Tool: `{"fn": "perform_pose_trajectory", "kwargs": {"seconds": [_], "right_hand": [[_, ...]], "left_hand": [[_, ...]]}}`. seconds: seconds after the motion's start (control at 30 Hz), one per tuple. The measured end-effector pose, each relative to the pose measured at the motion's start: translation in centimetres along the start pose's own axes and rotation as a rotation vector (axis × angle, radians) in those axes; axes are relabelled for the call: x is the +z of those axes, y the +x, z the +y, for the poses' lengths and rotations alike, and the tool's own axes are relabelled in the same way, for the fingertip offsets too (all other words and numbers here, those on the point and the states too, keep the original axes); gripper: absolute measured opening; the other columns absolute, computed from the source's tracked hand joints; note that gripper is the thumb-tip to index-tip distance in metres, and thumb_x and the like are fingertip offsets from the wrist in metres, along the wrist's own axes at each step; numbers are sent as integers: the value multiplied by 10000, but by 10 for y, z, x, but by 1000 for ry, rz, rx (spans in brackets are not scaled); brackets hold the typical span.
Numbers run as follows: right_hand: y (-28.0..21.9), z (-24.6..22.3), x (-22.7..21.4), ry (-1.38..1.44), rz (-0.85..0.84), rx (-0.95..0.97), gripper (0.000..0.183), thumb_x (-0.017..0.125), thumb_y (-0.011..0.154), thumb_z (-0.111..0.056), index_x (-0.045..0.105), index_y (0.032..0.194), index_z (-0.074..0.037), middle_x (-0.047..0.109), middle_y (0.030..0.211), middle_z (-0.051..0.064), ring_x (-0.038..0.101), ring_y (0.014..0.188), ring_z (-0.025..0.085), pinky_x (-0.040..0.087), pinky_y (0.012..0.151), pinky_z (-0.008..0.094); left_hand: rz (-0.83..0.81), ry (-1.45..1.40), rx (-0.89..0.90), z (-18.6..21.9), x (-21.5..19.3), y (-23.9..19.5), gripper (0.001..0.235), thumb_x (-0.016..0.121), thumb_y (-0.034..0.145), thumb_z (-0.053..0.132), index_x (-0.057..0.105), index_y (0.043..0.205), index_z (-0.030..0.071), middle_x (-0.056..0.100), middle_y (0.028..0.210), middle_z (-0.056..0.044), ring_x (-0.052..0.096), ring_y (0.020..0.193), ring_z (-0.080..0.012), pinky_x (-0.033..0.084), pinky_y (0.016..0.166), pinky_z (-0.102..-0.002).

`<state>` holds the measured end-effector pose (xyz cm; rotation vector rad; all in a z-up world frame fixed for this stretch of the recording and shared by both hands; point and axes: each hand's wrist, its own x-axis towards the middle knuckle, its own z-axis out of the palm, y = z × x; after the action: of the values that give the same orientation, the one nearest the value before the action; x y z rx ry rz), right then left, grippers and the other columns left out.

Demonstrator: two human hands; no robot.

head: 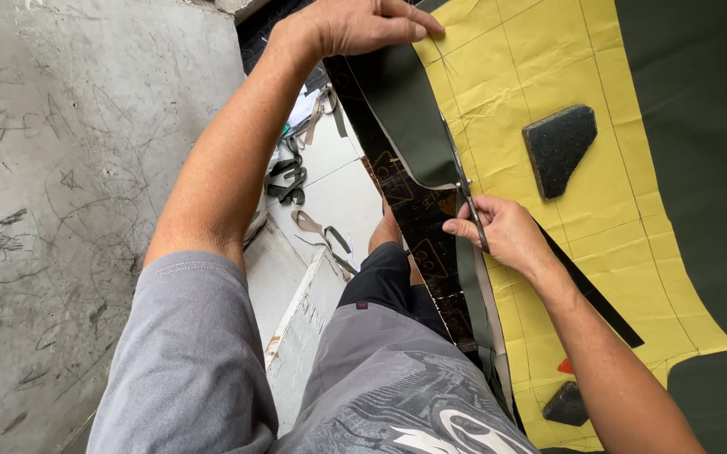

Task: Cutting out garment pieces from fabric using a paper pattern and scissors, including marking the fabric with chalk.

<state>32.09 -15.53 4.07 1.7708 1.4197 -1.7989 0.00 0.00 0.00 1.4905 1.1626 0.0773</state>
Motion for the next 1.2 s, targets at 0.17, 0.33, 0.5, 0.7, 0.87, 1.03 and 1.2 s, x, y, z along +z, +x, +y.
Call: {"fn": "perform_pose_trajectory", "kwargs": {"seconds": [0.17,0.33,0.5,0.7,0.87,1.03,1.2], "right_hand": [[-1,-1,3,42,31,2,318,874,810,-379,677,769,-133,410,512,-51,427,501,80,387,562,231],[12,-10,0,2,17,10,296,875,793,-395,718,879,-160,347,588,-73,327,567,76,277,568,236],[16,-11,2,57,36,-95,340,857,842,-348,630,732,-120,413,498,-34,413,472,78,356,527,226],[24,-20,1,-8,21,-51,288,868,818,-371,701,874,-143,445,543,-55,383,528,63,327,542,234],[28,-41,-5,-19,18,-53,304,858,827,-398,685,832,-147,431,560,-54,379,552,65,310,560,223],[28,-40,-2,-51,84,-62,336,878,808,-411,681,752,-146,380,530,-60,321,534,68,270,540,231],[34,-35,0,-37,72,-108,322,866,828,-377,670,747,-135,426,503,-43,377,505,60,316,534,232]], "left_hand": [[-38,63,103,-10,-3,4,475,650,926,239,638,1382,373,453,1544,-91,363,1438,-218,276,1138,-369],[-99,133,64,-13,-7,5,677,779,843,184,570,1433,441,222,1682,-139,251,1539,-320,212,1199,-441],[-109,141,179,-18,-9,8,721,779,803,119,577,1445,378,405,1520,-36,417,1381,-289,359,1104,-423],[-162,103,131,-18,-11,7,745,775,832,92,543,1470,398,387,1474,-78,457,1338,-304,473,1031,-366],[-166,174,68,-22,-11,11,827,778,772,171,489,1472,506,198,1660,-265,279,1526,-367,248,1186,-366],[-178,64,140,-24,-11,11,746,769,820,93,544,1460,404,336,1519,-91,464,1341,-314,496,1032,-356],[-158,103,226,-35,-9,19,796,780,765,123,541,1477,385,440,1351,-98,490,1251,-281,423,1030,-344]]}}
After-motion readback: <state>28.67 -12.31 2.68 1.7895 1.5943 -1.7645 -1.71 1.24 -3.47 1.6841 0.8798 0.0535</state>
